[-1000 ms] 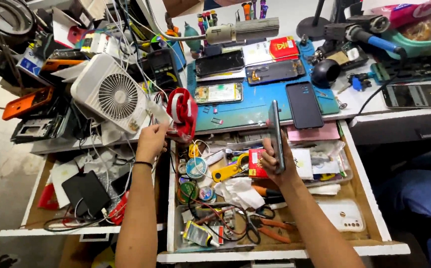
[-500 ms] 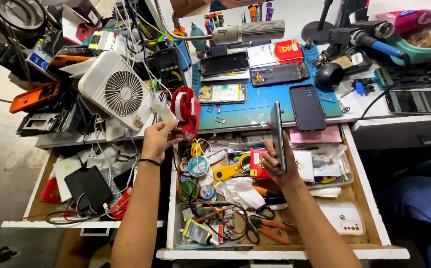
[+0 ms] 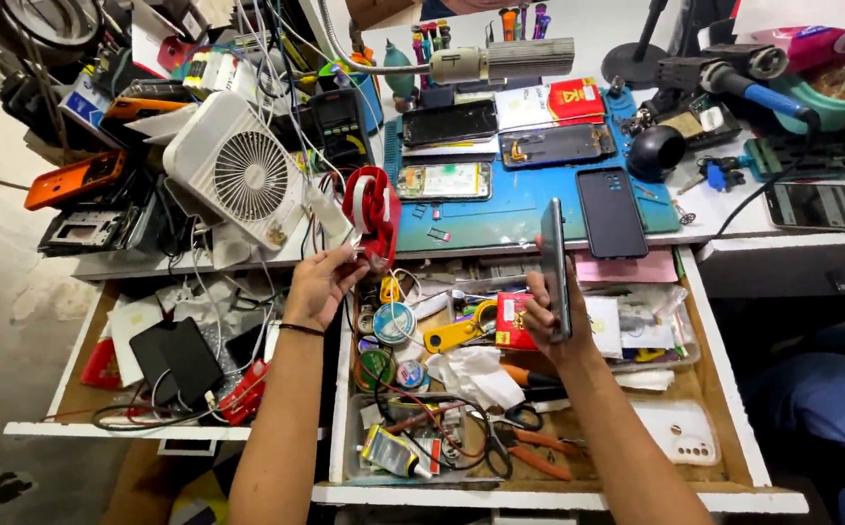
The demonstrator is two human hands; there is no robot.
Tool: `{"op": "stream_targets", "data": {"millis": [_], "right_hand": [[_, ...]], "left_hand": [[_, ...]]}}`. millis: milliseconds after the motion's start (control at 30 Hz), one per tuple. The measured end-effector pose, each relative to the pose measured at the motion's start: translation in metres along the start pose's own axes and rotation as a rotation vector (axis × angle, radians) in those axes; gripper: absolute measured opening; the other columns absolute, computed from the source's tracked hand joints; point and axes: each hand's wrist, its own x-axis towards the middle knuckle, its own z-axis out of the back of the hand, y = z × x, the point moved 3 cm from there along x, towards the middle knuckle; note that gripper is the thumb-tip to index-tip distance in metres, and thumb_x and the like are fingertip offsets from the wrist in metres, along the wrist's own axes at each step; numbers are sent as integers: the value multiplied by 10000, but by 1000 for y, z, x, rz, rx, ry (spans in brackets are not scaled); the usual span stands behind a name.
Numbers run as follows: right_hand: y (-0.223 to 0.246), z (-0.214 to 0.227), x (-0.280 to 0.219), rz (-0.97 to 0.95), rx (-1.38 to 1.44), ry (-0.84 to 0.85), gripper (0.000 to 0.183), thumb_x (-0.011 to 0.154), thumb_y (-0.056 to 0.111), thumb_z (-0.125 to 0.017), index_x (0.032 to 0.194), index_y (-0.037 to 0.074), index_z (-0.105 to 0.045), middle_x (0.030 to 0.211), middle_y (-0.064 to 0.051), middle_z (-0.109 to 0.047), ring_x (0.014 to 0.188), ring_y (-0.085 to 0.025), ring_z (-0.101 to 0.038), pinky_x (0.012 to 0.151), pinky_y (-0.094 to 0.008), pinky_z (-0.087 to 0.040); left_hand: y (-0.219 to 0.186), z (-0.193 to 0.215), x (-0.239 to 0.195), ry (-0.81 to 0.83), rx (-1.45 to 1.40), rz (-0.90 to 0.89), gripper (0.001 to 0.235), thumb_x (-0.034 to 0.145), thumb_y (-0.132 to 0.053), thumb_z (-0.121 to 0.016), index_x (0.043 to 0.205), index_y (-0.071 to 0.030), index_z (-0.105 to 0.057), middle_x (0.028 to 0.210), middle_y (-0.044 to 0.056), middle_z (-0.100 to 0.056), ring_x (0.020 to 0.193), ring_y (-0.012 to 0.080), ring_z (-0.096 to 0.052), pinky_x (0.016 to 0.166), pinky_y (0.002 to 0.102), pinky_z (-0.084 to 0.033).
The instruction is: The person holds and inspects multiple smartphones at a cluttered electronics repair workbench. They turn the devices over, check the screens and edges, and briefly connect a cable to one phone. The person also handles a phone case and places phones on the workbench.
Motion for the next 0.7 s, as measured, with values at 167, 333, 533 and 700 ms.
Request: {"op": "stream_targets", "data": {"millis": [167,333,533,700], "right_hand": [[2,5,-1,5,-6,14,563,1092,465,-382,1607,270,-266,720,-18,-426,461,-99,-550,363,-166,-417],[3,9,0,5,1,18,567,1094,472,-367,1612,274,-251,729,-17,-416,462,-101,-543,366,-166,-418],[4,12,-2,15,4,39,602,1084,472,-401,1619,262,-221,748,-11,-414,477,-94,-545,381,-171,-431],[4,9,-1,19,-6,26,611,1080,476,-412,1619,260,-222,737,-11,-413,468,-91,-542,380,-170,-429]], "left_hand": [[5,4,2,8,-45,30,181,889,-53,-772,930,79,-655,844,168,-693,845,315,-757,865,455,-660],[5,1,-4,11,2,20,173,893,-61,-774,932,72,-671,863,175,-705,865,311,-752,875,460,-652],[12,7,-13,0,35,63,219,900,-153,-793,958,35,-696,909,161,-723,882,342,-760,854,458,-648],[3,13,-14,-64,134,-10,228,963,-222,-734,1015,-2,-704,928,162,-724,883,361,-760,800,451,-659]]}}
